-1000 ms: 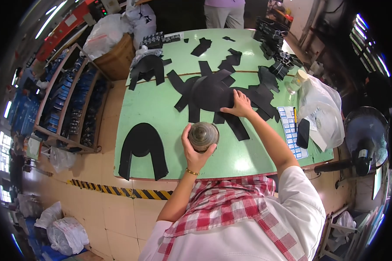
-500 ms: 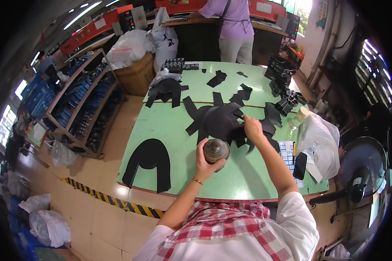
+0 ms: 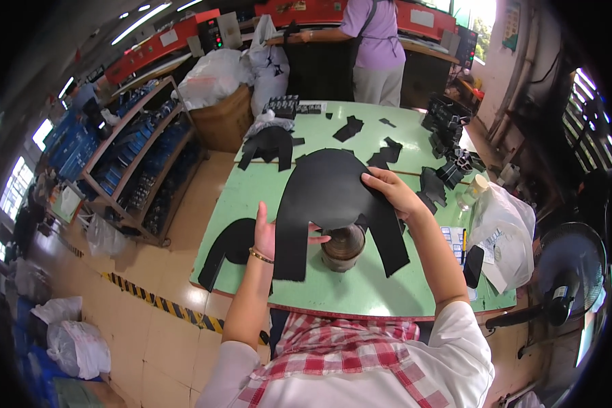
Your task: The recorder is sorting and preparing black leather shoe components at a workstation.
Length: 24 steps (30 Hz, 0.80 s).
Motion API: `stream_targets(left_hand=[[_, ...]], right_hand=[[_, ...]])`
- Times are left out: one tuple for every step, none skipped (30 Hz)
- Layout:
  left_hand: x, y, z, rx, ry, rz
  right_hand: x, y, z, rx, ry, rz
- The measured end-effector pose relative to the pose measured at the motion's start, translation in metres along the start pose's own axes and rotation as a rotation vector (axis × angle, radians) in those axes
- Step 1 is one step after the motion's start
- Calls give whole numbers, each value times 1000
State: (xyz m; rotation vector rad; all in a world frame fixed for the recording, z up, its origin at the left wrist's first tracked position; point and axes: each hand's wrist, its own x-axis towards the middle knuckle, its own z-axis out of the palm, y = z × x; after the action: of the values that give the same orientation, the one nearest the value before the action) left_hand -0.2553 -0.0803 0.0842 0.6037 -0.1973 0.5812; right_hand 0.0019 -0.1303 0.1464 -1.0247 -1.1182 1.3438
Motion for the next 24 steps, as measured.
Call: stream_targets(left_hand=[[1,-1,4,39,105,-45],[1,-1,4,76,213,-92],[-1,2,1,61,234,-91],[-1,9,-5,116,334,-157],[-6,9,-10,160,446,-228],[-9,8,-6,157,448,-209],[0,8,-3,164,453,-208],[2,12,-6,211,365,-216],[2,9,-7,201,374,-221],[2,5,-7,206,369,-178],[3,1,-6,209,366,-131],[1,0,-8,208,356,-140],[-1,-2,-8,203,359,-140],[2,-5,-5,187,392,-161],[2,-7,-3,173,430,-178],[2,-6,-5,171,428,-185],[0,-6,-8,328,437,-184],[-2,-5,-11,487,444,-182],[-3,-5,-13,486,445,-188],[-3,-5,-13,740,475,-119],[-2,-7,-13,995,498,-46],[1,-15,-12,1040,582,59],[2,-18,-14,1046,577,56],[1,-21,-19,1192,687,151]], right_hand=[[2,9,-3,-20,-38,24],[7,19,-8,-29,-29,41],[9,22,-9,-21,-34,64],[12,24,-10,26,12,68],[11,30,-9,78,57,88],[8,34,-11,139,10,131],[8,37,-24,218,-25,167],[12,44,-31,200,-28,175],[9,52,-37,206,-24,187],[6,60,-43,97,-35,205],[5,65,-47,-13,-52,224],[-6,55,-24,-8,58,177],[-4,63,-22,-7,58,183],[-4,74,-27,-73,63,60],[-4,81,-27,-138,62,-61],[-4,88,-26,-161,136,-121],[-4,93,-23,-231,208,-155],[-4,99,-20,-278,272,-221],[-5,104,-16,-324,337,-289],[-4,109,-15,-384,344,-333],[-2,114,-13,-405,369,-369],[-2,119,-9,-386,410,-375],[0,118,-2,-364,446,-389],[0,120,2,-361,451,-393]])
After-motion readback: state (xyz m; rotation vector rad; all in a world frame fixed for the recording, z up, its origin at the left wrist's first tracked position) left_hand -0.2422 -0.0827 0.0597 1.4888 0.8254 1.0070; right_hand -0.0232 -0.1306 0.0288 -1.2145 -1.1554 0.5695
